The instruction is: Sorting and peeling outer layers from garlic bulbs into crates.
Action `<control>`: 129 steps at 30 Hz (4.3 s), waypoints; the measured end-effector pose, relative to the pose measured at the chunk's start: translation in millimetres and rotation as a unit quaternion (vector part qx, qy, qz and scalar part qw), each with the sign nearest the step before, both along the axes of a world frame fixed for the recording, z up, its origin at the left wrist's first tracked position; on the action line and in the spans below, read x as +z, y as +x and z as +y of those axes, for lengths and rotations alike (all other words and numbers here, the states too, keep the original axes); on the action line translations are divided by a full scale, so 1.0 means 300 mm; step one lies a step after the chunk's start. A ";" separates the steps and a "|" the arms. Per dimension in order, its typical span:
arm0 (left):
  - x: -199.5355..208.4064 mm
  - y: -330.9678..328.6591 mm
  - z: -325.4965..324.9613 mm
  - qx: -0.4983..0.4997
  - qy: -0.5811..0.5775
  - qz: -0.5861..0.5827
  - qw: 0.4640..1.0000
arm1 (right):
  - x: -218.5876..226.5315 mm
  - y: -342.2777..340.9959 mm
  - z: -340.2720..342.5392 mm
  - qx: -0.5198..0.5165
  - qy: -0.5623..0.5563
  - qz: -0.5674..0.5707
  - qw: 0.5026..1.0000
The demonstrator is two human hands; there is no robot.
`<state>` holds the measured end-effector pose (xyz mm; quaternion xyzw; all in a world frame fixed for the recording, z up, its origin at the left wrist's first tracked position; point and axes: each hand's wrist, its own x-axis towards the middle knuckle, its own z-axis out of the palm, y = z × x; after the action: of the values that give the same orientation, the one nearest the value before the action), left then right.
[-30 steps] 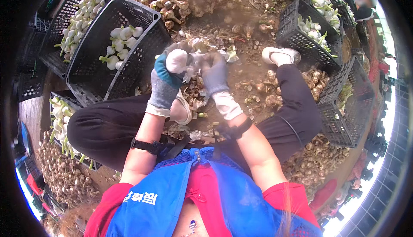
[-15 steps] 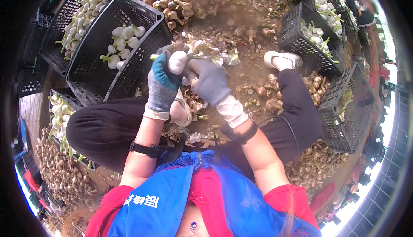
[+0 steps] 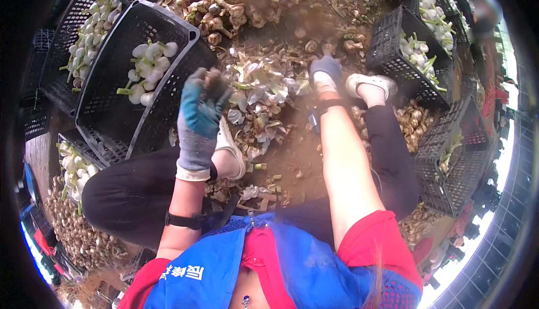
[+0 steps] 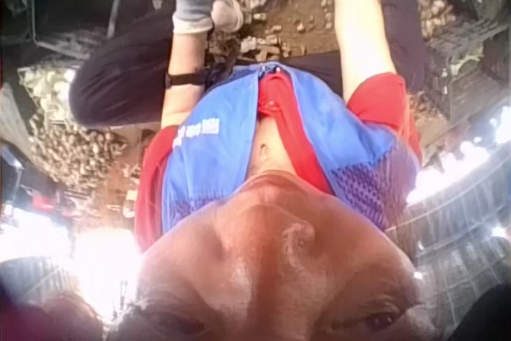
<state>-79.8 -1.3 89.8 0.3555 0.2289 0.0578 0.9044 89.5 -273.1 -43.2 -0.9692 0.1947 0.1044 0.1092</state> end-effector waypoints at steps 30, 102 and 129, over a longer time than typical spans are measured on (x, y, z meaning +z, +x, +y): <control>0.030 -0.054 -0.037 -0.105 0.032 -0.059 0.992 | 0.466 -0.441 0.359 0.092 0.618 0.005 0.781; 0.052 -0.108 -0.090 -0.088 0.066 -0.042 0.993 | 0.583 -0.590 0.362 0.435 0.083 -0.331 0.833; 0.073 -0.027 0.144 0.090 -0.247 -0.204 0.943 | 0.054 -0.217 0.159 0.173 0.209 0.122 0.955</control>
<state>-88.0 42.0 111.7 0.0793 0.0781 0.1519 0.9821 24.3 -225.4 -27.0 -0.9235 0.0099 0.2775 0.2648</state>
